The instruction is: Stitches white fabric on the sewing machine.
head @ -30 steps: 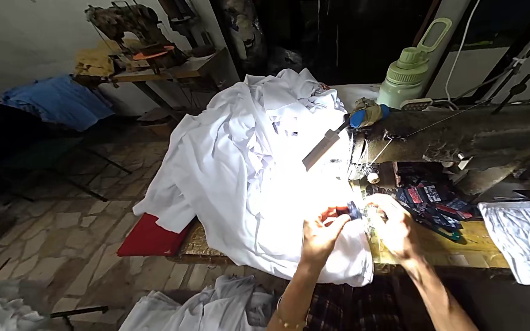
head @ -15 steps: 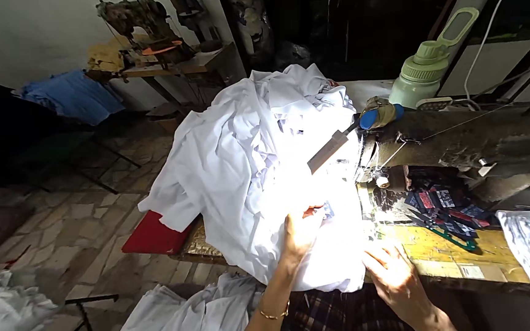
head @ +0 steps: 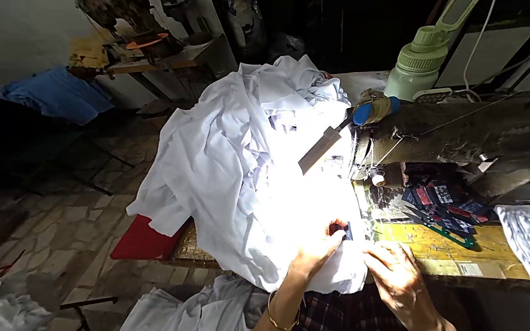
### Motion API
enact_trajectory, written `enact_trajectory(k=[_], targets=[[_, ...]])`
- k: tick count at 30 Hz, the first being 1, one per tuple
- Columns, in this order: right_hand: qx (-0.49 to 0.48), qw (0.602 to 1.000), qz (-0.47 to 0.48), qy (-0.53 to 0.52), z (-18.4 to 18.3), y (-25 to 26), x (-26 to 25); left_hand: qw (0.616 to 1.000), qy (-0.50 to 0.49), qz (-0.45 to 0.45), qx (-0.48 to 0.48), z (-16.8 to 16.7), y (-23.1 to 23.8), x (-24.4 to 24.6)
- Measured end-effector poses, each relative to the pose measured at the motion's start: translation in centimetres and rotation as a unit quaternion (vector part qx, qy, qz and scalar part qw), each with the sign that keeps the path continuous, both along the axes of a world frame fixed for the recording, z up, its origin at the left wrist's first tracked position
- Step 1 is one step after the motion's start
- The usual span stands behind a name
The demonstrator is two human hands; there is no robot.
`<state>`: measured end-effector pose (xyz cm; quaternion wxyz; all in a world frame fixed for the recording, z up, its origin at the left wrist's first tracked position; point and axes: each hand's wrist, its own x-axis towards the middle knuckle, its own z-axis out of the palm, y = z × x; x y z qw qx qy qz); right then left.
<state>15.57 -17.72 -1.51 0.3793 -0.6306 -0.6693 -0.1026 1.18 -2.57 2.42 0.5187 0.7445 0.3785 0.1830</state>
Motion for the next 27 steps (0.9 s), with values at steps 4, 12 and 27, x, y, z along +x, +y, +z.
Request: enact_trajectory(k=[4, 12, 27], targets=[[-0.009, 1.0, -0.004, 0.006, 0.1, 0.0, 0.0, 1.0, 0.0, -0.002, 0.001, -0.1, -0.1, 0.1], [-0.068, 0.997, 0.032, 0.029, 0.5, 0.1, 0.0, 0.998, -0.022, -0.061, 0.02, -0.2, 0.0, 0.6], [-0.158, 0.984, 0.081, -0.022, 3.5, 0.2, -0.5, 0.894, -0.029, -0.251, 0.37, -2.2, 3.2, -2.0]])
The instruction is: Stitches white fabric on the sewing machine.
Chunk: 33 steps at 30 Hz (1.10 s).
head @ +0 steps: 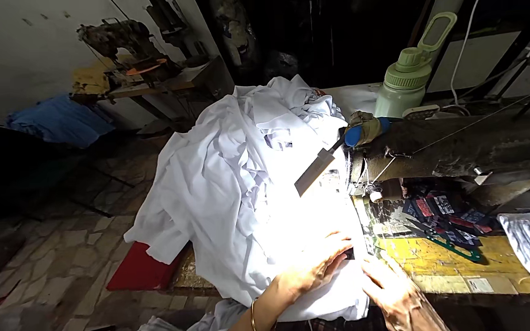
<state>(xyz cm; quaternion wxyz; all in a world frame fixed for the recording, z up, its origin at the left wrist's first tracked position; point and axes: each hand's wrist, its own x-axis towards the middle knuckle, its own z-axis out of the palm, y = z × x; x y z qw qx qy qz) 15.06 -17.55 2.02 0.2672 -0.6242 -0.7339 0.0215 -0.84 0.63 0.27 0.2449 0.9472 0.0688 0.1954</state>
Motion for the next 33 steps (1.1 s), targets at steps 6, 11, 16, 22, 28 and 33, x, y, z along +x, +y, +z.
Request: enact_trajectory(k=[6, 11, 16, 22, 28, 33], targets=[[-0.046, 0.999, -0.005, 0.009, 0.7, 0.4, 0.0, 1.0, -0.004, -0.02, -0.021, 0.2, 0.8, 0.3], [-0.055, 0.998, -0.013, 0.021, 0.5, 1.7, 0.8, 1.0, 0.005, -0.011, 0.0, 0.6, 2.1, 1.2], [-0.04, 0.999, -0.014, 0.022, -0.1, 3.6, 2.0, 0.999, 0.031, -0.008, 0.034, 0.5, 4.1, 2.2], [0.022, 0.999, -0.042, 0.004, -1.5, 6.2, 3.3, 0.999, -0.003, -0.034, 0.028, 0.1, 6.3, 3.7], [0.037, 0.995, -0.083, 0.029, -2.2, 8.1, 4.1, 0.999, 0.039, -0.011, -0.025, 1.2, 6.4, 3.8], [0.022, 0.993, -0.101, 0.064, -3.2, 9.0, 4.8, 0.999, 0.029, 0.008, 0.021, 0.9, 6.8, 3.7]])
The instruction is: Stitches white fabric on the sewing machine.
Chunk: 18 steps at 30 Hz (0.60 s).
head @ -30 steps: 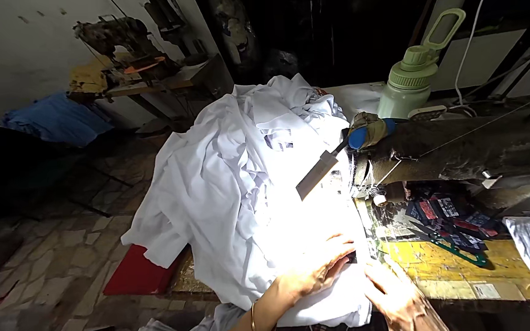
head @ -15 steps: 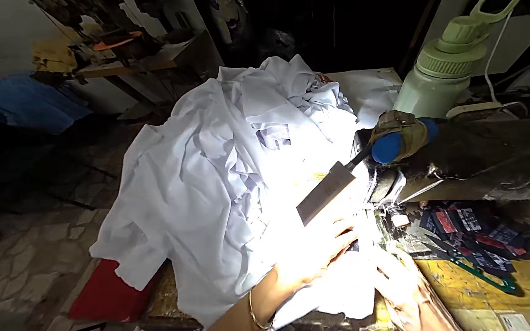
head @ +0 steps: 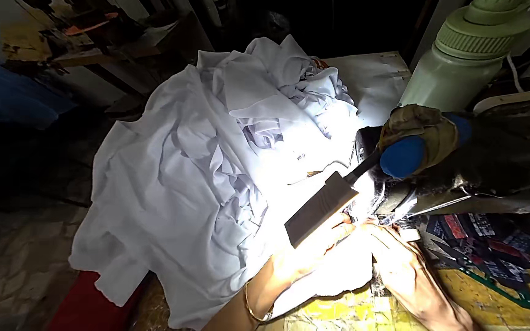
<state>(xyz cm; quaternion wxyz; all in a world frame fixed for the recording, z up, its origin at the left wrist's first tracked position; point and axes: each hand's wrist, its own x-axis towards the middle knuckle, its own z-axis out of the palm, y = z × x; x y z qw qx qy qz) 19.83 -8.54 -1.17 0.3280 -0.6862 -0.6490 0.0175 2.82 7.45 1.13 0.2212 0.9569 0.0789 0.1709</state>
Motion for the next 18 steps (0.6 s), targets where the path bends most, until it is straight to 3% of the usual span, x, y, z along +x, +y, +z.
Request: enact_trajectory(k=[4, 7, 10, 13, 15, 16, 18], targets=[[0.013, 1.0, -0.002, 0.015, -0.6, 0.3, 0.2, 0.996, 0.05, 0.048, -0.06, 1.7, -2.8, 0.4], [0.029, 0.999, -0.008, 0.022, -0.4, 0.5, 0.2, 0.991, 0.048, 0.124, -0.004, 0.6, -6.4, 1.4], [0.046, 0.998, -0.004, 0.031, -0.2, 0.4, 0.5, 0.968, 0.072, 0.239, 0.006, 0.2, -5.7, 0.0], [0.063, 0.998, -0.003, 0.017, 0.1, 0.8, 0.7, 0.929, -0.016, 0.35, 0.116, 4.6, -4.4, -4.0], [0.073, 0.997, -0.014, 0.011, 0.4, 1.4, 0.5, 0.919, -0.042, 0.337, 0.2, 7.8, -6.0, -6.6], [0.072, 0.997, -0.02, 0.01, 0.5, 1.6, 0.2, 0.926, -0.049, 0.318, 0.197, 8.6, -7.4, -7.6], [0.067, 0.997, -0.037, 0.013, 0.7, 1.8, -0.8, 0.954, -0.059, 0.274, 0.104, 8.8, -9.1, -8.4]])
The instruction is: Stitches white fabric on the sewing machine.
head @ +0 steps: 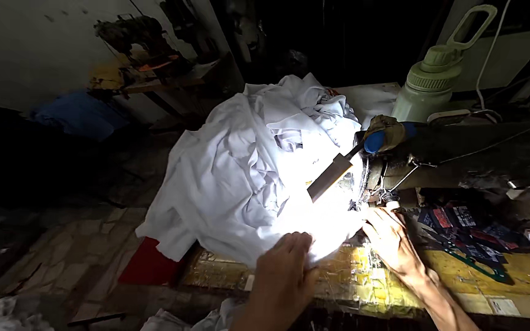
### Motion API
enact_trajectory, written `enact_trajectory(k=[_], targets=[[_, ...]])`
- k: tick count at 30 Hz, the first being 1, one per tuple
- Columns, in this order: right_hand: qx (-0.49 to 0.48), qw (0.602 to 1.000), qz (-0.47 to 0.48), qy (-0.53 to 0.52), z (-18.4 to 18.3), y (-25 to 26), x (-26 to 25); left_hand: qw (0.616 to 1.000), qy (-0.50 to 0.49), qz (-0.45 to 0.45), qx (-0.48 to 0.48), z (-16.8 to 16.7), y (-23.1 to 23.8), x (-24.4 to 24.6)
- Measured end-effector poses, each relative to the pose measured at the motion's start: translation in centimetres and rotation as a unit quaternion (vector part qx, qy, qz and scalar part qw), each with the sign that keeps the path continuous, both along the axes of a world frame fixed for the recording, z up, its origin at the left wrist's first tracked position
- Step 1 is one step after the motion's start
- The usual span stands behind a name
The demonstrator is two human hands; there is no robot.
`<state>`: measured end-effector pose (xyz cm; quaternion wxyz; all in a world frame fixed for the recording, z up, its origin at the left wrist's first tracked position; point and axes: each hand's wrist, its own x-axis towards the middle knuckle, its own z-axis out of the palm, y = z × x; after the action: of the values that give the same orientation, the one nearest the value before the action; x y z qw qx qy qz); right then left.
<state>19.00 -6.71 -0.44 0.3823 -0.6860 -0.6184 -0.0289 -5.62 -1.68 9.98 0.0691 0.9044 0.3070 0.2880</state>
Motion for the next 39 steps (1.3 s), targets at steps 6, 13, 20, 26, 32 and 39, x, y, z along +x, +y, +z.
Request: enact_trajectory(k=[6, 13, 20, 26, 32, 39], targets=[[0.11, 0.987, 0.012, -0.114, 1.6, -3.3, -3.9, 0.964, 0.114, -0.135, -0.197, -0.4, 1.3, -0.4], [0.034, 0.997, 0.001, -0.074, -0.7, -7.6, -3.4, 0.986, 0.157, -0.027, -0.049, -0.6, 3.1, 2.2], [0.018, 0.999, -0.006, -0.035, -0.3, -8.0, -3.5, 0.98, 0.049, -0.09, -0.169, -8.6, 1.9, 8.3], [0.024, 1.0, -0.018, 0.007, -0.4, -7.9, -3.8, 0.926, -0.009, -0.273, -0.259, -9.8, 0.9, 6.2], [-0.007, 1.0, 0.016, -0.018, -0.4, -8.7, -3.6, 0.889, -0.008, -0.349, -0.296, -8.8, 1.6, 4.7], [-0.065, 0.994, 0.027, -0.084, 1.4, -8.9, -3.6, 0.966, 0.058, -0.243, -0.061, -9.0, 4.2, 7.8]])
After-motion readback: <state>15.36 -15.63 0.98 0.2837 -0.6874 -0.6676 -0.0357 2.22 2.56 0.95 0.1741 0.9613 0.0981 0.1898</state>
